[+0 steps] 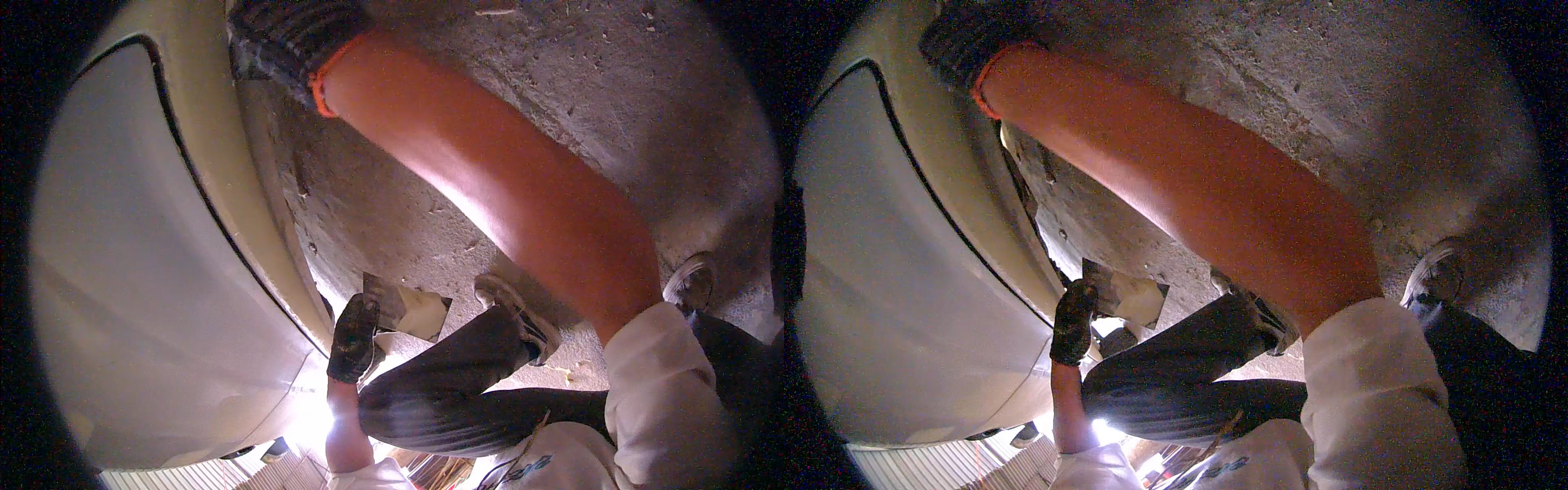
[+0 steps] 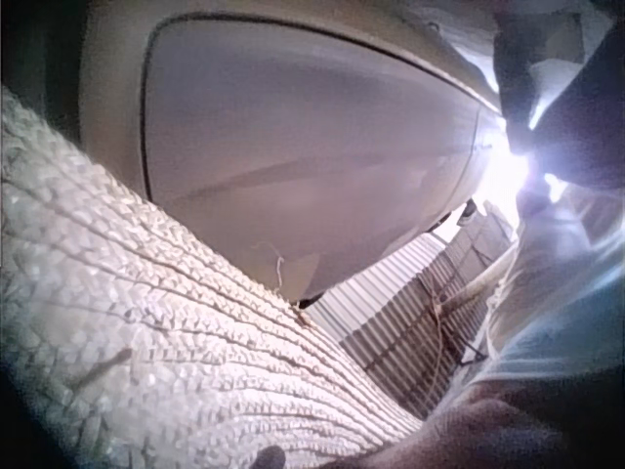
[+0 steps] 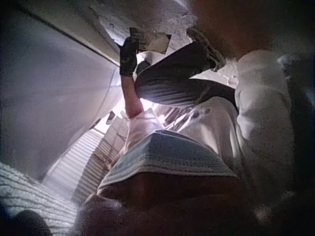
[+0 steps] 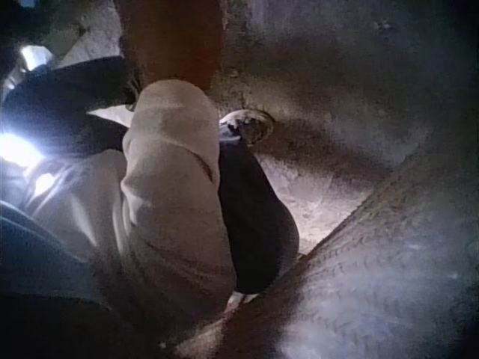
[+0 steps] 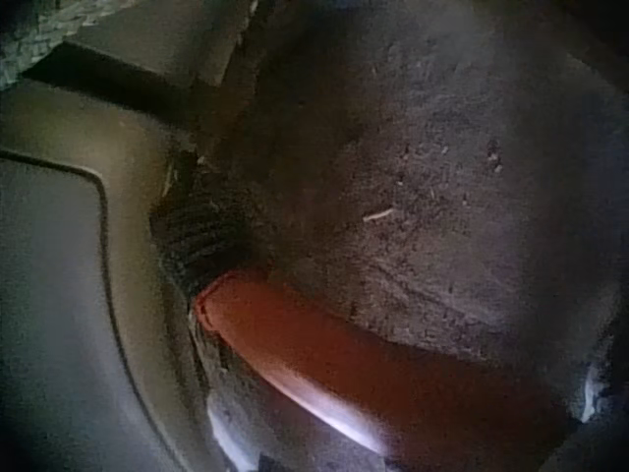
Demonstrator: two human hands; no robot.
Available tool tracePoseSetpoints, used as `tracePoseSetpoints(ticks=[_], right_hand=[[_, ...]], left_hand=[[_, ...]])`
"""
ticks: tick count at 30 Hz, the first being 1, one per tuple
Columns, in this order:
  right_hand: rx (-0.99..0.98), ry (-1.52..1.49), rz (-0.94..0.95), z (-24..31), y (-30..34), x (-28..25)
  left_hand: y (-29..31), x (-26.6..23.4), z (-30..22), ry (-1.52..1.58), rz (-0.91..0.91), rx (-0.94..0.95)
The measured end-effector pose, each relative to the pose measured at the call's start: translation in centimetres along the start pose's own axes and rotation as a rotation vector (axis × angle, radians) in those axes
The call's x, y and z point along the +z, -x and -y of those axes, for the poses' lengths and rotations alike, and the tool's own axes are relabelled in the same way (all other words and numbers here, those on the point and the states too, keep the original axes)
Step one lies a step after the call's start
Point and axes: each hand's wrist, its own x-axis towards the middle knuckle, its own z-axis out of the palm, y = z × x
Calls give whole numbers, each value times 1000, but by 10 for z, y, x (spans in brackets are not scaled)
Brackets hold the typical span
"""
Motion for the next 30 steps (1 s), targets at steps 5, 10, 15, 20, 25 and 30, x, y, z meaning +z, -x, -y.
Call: tracePoseSetpoints(ticks=[5, 10, 15, 20, 25, 30], right_hand=[[51, 20, -15, -8, 0, 12], [107, 26, -17, -4, 5, 12], [128, 11, -58, 25, 19, 20], [103, -36, -123, 65, 38, 17], [171, -22, -69, 35, 24, 6], [212, 23, -16, 1, 0, 13]], left_hand=[[0, -4, 7, 109, 110, -78], [-6, -6, 26, -93, 12, 22], [-5, -15, 28, 54, 148, -134], [-3, -12, 29, 42, 68, -92], [-11, -20, 45, 17, 148, -132], [-6, -19, 56, -68, 76, -93]])
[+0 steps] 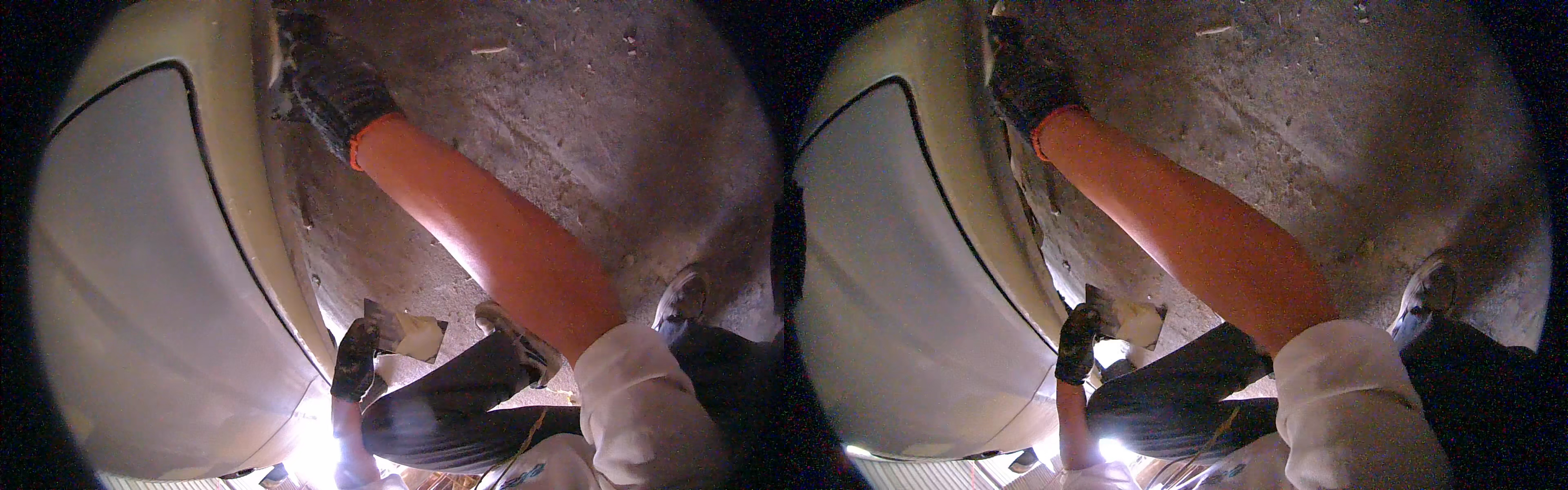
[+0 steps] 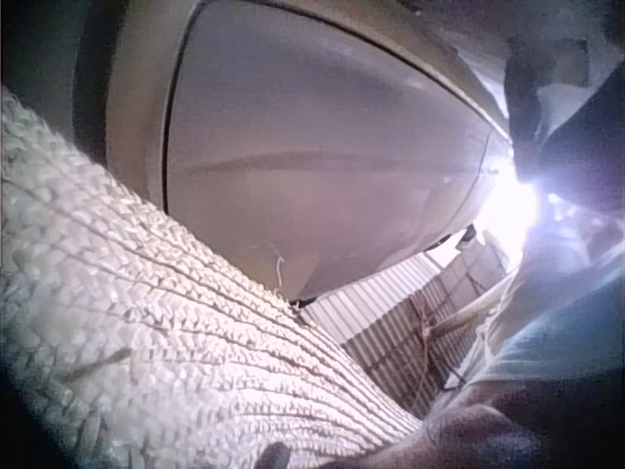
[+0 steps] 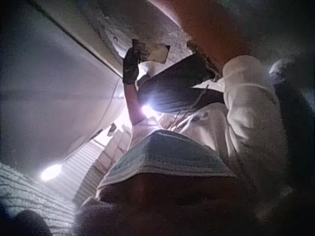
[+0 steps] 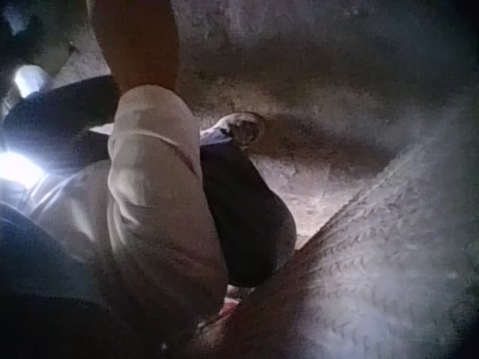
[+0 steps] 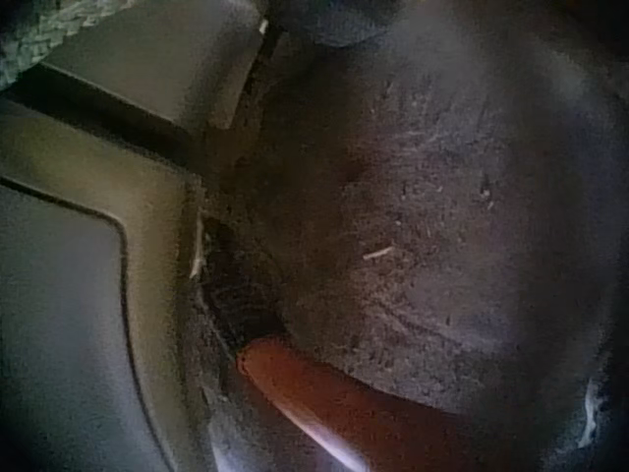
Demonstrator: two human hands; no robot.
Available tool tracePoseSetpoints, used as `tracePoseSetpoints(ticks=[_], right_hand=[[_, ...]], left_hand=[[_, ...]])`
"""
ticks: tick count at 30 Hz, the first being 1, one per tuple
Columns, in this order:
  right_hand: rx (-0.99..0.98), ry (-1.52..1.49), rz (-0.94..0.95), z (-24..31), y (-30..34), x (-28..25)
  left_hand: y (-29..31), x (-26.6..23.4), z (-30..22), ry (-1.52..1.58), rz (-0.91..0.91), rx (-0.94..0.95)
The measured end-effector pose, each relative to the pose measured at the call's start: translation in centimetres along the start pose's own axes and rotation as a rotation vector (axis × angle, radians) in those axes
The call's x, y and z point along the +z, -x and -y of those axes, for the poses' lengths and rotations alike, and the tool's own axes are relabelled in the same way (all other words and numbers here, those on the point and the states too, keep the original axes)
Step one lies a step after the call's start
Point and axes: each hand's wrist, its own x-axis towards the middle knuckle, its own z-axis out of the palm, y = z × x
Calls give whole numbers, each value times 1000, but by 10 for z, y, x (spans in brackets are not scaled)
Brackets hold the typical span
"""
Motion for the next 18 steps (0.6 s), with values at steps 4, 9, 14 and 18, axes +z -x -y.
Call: tracePoseSetpoints(ticks=[4, 9, 14, 18], right_hand=[[-40, 8, -21, 18, 16, 2], [-49, 18, -4, 27, 40, -1], [-25, 153, 33, 22, 40, -3], [-142, 584, 68, 53, 59, 4]], left_hand=[[2, -1, -11, -42, 28, 91], [3, 3, -33, 34, 2, 43], [4, 6, -40, 25, -10, 94], [10, 5, -19, 34, -29, 31]])
